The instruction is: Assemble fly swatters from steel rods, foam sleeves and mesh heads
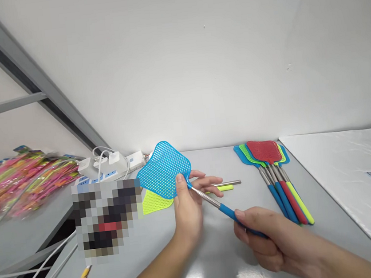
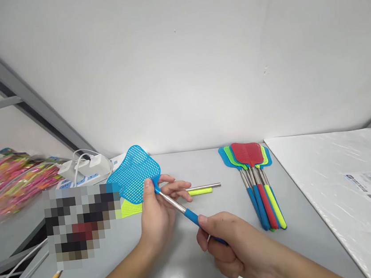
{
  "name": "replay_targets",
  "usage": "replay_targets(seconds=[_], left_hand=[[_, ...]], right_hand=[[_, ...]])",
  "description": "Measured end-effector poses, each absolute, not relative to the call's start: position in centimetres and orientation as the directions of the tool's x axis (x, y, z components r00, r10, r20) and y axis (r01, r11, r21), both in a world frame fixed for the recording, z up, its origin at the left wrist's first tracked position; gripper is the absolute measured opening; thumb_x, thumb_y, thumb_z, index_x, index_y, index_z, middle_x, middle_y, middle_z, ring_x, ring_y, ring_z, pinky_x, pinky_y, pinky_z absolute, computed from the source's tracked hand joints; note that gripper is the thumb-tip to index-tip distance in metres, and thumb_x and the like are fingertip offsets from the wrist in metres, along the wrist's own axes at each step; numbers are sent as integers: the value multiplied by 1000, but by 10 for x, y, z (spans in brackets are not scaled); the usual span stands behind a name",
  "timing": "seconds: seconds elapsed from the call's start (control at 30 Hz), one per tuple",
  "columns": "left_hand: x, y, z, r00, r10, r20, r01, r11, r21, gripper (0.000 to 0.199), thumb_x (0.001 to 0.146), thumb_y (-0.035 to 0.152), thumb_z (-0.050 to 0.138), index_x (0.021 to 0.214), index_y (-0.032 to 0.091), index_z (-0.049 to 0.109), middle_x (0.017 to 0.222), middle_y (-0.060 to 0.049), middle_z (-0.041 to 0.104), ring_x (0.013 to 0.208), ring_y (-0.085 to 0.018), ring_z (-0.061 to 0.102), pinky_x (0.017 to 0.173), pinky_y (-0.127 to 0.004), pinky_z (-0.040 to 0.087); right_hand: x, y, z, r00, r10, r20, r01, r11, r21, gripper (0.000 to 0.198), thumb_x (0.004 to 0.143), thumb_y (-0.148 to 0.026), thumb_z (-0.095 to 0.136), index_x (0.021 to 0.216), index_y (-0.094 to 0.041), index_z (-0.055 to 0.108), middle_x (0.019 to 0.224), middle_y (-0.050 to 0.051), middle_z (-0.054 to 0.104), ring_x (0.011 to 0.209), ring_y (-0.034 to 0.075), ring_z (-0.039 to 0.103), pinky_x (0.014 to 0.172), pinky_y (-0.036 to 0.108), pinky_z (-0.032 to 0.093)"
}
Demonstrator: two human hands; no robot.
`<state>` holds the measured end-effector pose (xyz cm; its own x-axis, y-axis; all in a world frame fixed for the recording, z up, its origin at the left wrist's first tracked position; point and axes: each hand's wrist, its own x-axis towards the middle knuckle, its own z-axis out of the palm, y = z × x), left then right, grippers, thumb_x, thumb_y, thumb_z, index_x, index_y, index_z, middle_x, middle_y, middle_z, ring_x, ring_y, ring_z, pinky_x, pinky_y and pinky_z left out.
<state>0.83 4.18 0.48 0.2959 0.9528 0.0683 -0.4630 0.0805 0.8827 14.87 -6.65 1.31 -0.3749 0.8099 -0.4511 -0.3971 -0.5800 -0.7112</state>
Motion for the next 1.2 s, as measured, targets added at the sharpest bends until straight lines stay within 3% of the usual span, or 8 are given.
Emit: replay_targets(seconds=[0.1, 0.2, 0.37, 0.47, 0.63, 0.73, 0.93, 1.2], left_hand=[[8, 43, 4, 311, 947, 82, -452, 71, 889, 49, 98, 57, 21, 93, 19, 52, 69, -6, 74, 53, -19, 63, 69, -36, 47], [8, 41, 3, 322, 941, 109, -447, 49, 893, 50, 97, 58, 21, 95, 19, 52, 68, -5, 72, 53, -19, 62, 66, -35, 47], [7, 42, -1, 289, 949, 125, -413, 6, 911, 50, 96, 60, 25, 93, 19, 54, 66, -4, 70, 53, -18, 58, 63, -33, 45], [7, 45, -2, 295, 945, 139, -397, -11, 918, 51, 97, 59, 24, 94, 19, 55, 66, -3, 69, 54, -18, 57, 64, -33, 44], [5, 52, 0, 386, 910, 149, -346, -7, 938, 53, 97, 58, 24, 100, 18, 59, 73, -5, 69, 61, -18, 57, 72, -34, 44], [2, 56, -3, 482, 856, 185, -275, -53, 960, 63, 96, 61, 20, 106, 17, 63, 79, -8, 69, 68, -19, 56, 70, -33, 42], [-5, 57, -15, 613, 738, 282, 18, -369, 929, 52, 97, 54, 31, 99, 20, 70, 72, -6, 63, 65, -19, 52, 64, -31, 39], [-5, 55, -14, 756, 521, 397, 53, -653, 755, 26, 93, 32, 50, 85, 26, 74, 66, -3, 63, 65, -21, 55, 64, -31, 41]], right_hand=[[151, -64, 15, -358, 829, -430, -341, -545, -766, 43, 94, -56, 42, 74, -20, 55, 43, -11, 19, 41, 8, 9, 42, 24, 9], [152, -62, 16, -188, 926, -329, 64, -322, -944, 47, 97, -55, 36, 76, -19, 58, 49, -8, 27, 46, 10, 22, 46, 24, 17], [146, -65, 8, 38, 998, -41, 724, -56, -687, 37, 98, -45, 32, 75, -22, 46, 55, -4, 38, 50, 13, 29, 52, 28, 17], [143, -67, 8, 25, 999, -43, 722, -48, -690, 36, 99, -44, 30, 75, -22, 44, 55, -5, 37, 49, 13, 29, 52, 28, 18], [146, -69, 21, -135, 959, -251, 326, -196, -925, 42, 99, -51, 30, 84, -22, 55, 57, -6, 32, 52, 11, 31, 49, 23, 25], [147, -70, 26, -91, 976, -200, 364, -155, -918, 38, 99, -49, 33, 94, -22, 59, 57, -7, 34, 53, 11, 33, 50, 23, 27], [173, -79, 27, 253, 966, 50, 602, -117, -790, 37, 99, -41, 33, 128, -25, 48, 59, -6, 44, 52, 14, 44, 50, 25, 29], [237, -119, 1, 618, 716, 324, 782, -515, -351, 38, 93, -34, 41, 130, -27, 51, 63, -2, 63, 53, 20, 60, 50, 27, 36]])
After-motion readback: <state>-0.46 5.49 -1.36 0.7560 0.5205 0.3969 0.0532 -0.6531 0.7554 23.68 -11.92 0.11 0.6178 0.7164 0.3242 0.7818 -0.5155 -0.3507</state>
